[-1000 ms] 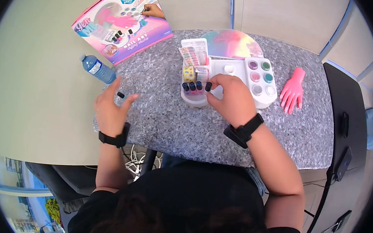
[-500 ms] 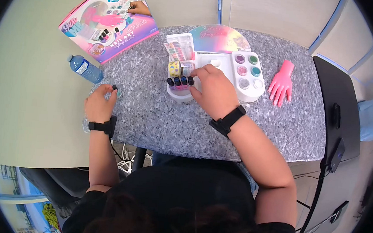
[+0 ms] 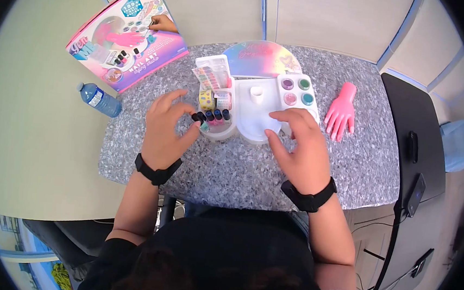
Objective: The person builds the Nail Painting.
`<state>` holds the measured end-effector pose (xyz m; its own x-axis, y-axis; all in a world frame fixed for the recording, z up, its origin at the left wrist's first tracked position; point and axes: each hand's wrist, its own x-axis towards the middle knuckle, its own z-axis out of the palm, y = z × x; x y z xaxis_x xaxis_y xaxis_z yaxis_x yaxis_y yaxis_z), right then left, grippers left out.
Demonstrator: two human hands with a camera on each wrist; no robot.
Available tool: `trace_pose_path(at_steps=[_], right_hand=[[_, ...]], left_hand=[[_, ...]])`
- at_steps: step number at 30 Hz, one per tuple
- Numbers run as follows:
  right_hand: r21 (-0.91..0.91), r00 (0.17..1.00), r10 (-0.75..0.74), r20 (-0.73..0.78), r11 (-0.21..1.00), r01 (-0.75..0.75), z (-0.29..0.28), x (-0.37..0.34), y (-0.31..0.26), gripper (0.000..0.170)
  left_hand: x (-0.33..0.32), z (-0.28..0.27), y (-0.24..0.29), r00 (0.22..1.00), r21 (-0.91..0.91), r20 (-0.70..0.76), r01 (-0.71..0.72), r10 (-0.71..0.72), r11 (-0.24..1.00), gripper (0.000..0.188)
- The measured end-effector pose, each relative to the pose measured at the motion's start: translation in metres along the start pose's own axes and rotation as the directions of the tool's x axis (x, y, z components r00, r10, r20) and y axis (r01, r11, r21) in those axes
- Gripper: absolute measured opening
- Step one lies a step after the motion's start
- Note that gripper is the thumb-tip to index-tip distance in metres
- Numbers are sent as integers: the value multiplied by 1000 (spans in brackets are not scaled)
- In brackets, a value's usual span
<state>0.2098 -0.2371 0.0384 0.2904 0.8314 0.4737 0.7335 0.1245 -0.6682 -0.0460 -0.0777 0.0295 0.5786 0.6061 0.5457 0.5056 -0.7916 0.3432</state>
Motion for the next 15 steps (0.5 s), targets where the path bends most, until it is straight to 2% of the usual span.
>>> trace_pose_path(at_steps=[3, 8, 11, 15], right_hand=[[-6, 998, 49, -27, 999, -49, -12, -10, 8, 29], [-31, 998, 25, -60, 999, -27, -17, -16, 21, 28], [-17, 996, 49, -79, 999, -51, -25, -17, 27, 27], [-89, 987, 92, -132, 991, -104, -44, -13, 44, 28]], left_hand=[[1, 12, 1, 1000, -7, 29, -7, 7, 1000, 24], [0, 21, 3, 1000, 20, 0, -20, 20, 1000, 24], [-1, 21, 7, 999, 35, 41, -22, 21, 999, 24], [-1, 21, 8, 997, 37, 62, -51, 49, 998, 24]])
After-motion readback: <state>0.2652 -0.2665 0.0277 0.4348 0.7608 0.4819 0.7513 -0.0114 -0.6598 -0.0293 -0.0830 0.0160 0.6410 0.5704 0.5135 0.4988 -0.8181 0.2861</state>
